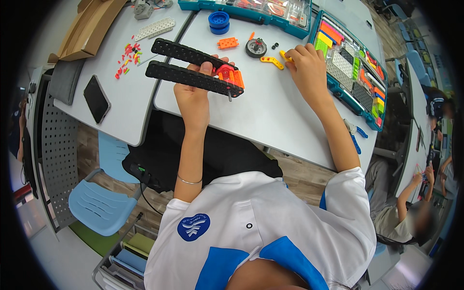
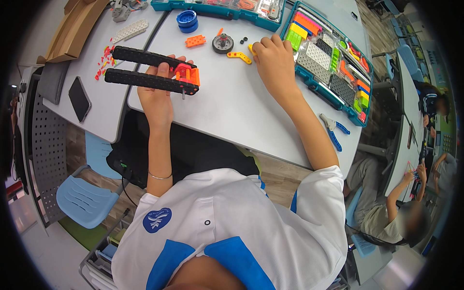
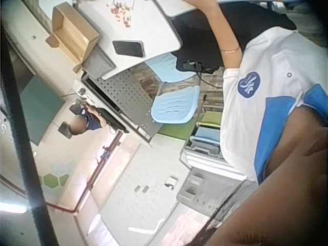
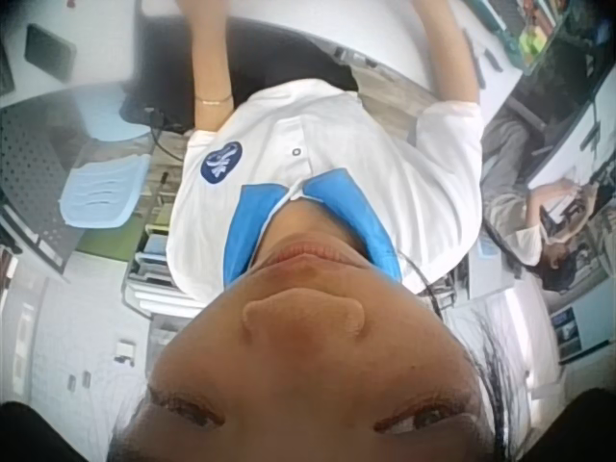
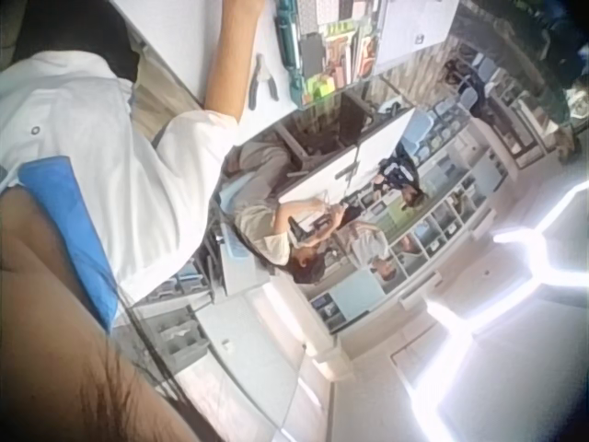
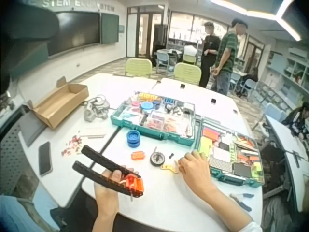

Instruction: The person assembles a small structure using colorful interlocking building blocks. They connect beams and connectors, then use a blue plastic tool to cut a small orange piece. The person continues to attach and detach components while working at a white table.

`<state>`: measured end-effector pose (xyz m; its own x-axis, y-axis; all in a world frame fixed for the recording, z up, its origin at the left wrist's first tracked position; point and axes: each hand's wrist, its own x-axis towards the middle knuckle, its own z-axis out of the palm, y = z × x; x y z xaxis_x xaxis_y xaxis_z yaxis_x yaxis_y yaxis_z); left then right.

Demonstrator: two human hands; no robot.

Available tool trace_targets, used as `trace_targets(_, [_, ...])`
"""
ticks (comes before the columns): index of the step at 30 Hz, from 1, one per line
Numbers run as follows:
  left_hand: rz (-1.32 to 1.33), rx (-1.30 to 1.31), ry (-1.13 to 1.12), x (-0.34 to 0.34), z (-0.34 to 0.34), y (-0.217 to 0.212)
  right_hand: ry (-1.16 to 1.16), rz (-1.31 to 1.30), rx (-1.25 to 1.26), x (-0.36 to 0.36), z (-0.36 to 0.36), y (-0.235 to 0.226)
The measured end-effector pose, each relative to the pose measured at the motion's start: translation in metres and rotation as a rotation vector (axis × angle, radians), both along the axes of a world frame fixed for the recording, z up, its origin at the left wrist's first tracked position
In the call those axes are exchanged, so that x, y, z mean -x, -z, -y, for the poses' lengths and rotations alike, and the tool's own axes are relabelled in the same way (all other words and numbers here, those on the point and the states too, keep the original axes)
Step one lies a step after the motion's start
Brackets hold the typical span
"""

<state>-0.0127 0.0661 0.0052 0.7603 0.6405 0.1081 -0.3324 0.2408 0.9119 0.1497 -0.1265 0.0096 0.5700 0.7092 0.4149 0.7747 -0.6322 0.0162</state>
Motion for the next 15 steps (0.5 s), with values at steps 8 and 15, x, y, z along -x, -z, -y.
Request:
trace_targets(8, [0.019,0.032,0.033,-0.003,0.005,0.001,-0.061,-0.183,-0.11,-0.004,0.006,-0.018])
trace_targets(15, [0.091,0.032,0.168,-0.004,0.026,0.007,-0.431,-0.295,-0.398,0.051,-0.007,-0.082])
